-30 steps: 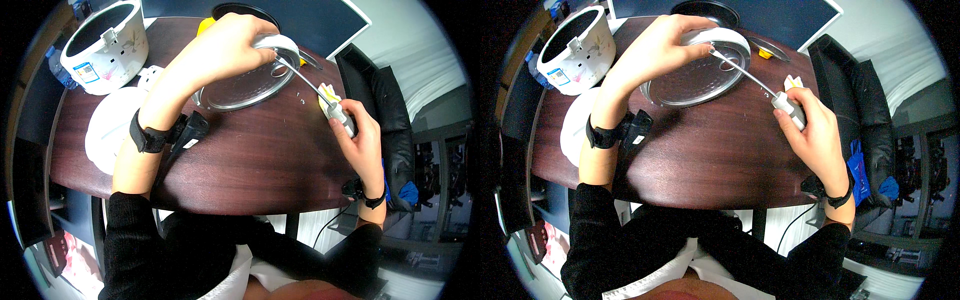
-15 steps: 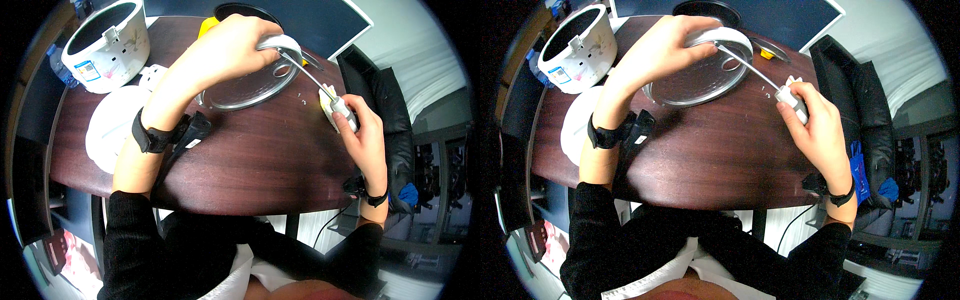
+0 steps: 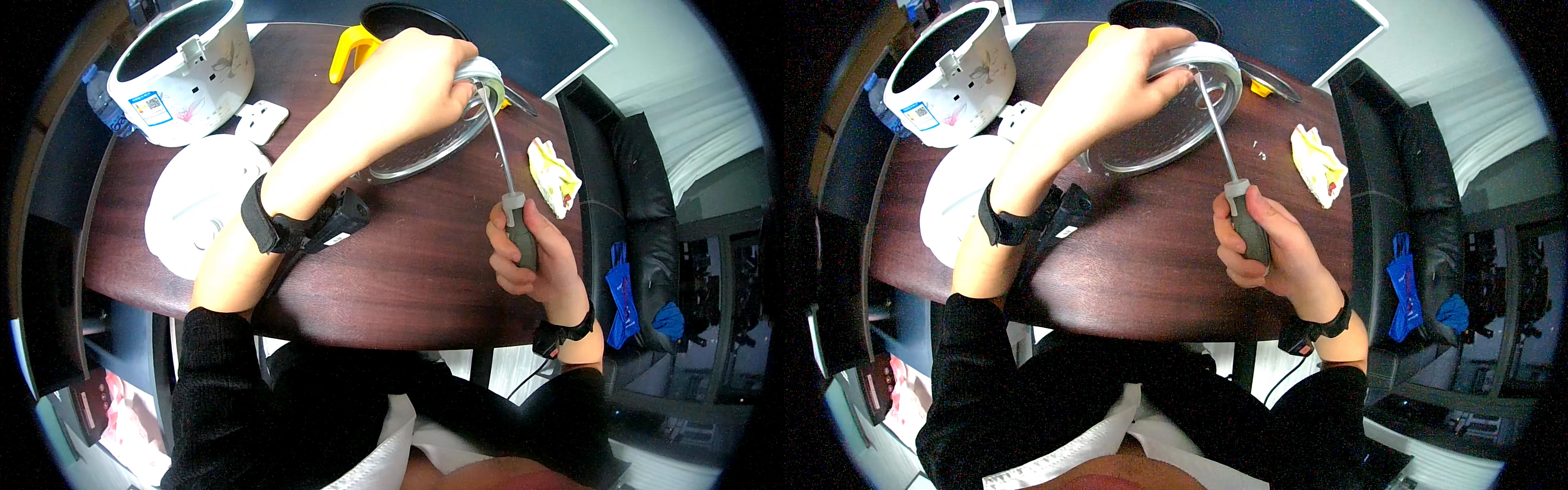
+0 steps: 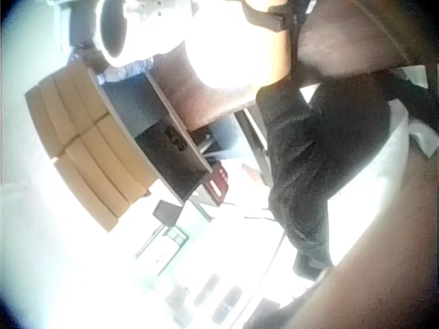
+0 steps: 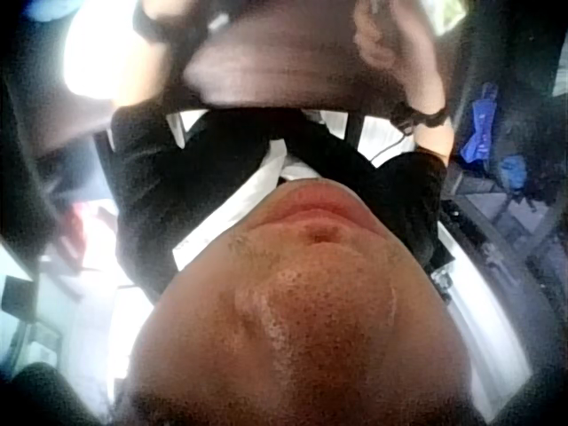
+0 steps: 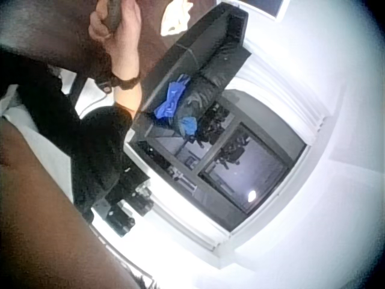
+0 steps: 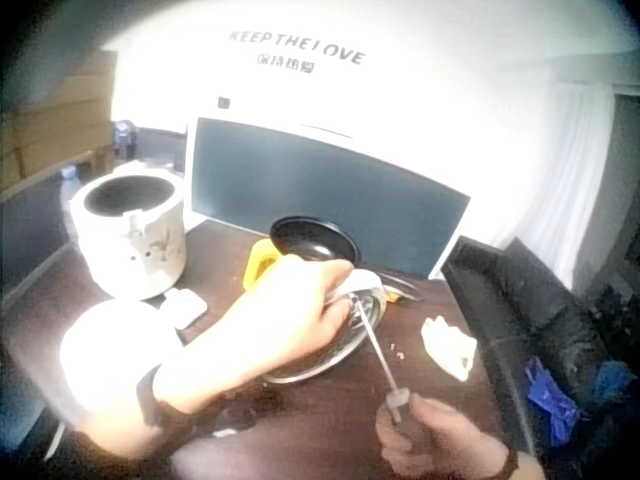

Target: The person uses a screwdriver to remove screws from a perforated metal lid, then wipes the surface with a cloth. The person continues to remove additional screws and wipe the lid repeatedly.

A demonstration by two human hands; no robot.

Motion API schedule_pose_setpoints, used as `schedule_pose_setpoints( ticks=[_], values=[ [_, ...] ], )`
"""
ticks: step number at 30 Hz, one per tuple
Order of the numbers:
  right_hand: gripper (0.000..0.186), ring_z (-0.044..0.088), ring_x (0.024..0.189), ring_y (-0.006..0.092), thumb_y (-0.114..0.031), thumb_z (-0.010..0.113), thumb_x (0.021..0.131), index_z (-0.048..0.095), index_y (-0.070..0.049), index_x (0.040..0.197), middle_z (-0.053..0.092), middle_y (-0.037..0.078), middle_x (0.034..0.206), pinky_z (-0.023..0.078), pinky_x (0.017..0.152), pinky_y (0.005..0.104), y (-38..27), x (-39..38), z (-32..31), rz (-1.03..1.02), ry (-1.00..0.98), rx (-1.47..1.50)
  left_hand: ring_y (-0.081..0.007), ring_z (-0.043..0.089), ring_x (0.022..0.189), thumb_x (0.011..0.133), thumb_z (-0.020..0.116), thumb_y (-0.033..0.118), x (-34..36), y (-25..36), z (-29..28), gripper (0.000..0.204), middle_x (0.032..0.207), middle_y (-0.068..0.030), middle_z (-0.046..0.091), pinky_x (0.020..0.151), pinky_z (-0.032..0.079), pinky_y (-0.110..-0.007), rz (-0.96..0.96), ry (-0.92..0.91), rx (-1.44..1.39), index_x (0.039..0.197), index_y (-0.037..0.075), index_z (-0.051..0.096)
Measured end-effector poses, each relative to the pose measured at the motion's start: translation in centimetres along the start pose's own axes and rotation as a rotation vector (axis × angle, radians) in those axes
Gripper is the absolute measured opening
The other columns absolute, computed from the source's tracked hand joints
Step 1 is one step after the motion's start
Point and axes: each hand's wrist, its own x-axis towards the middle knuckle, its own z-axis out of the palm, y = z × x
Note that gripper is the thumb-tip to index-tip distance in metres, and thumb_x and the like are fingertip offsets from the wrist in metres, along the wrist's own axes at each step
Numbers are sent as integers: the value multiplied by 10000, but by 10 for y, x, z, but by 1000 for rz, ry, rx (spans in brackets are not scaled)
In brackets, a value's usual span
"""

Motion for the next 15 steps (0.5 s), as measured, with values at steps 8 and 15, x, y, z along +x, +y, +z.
schedule_pose_setpoints(
  ticks=[8, 15],
  values=[
    [344, 414, 436, 75, -383, 471, 1021, 543, -49, 1049, 477, 14, 624, 318, 376, 232, -18, -5, -4, -279, 364, -1019, -356, 685, 858, 823, 675, 191, 0, -1, 1, 341, 931, -224, 686, 777, 541, -386, 31, 12, -14, 1094, -16, 662],
    [460, 453, 416, 104, -494, 385, 1020, 519, -57, 974, 495, 14, 621, 333, 354, 237, -11, -3, -1, -145, 205, -638, -363, 684, 829, 812, 682, 197, 0, 6, 2, 354, 896, -241, 680, 767, 543, -391, 19, -6, 6, 1093, -19, 663]
  ],
)
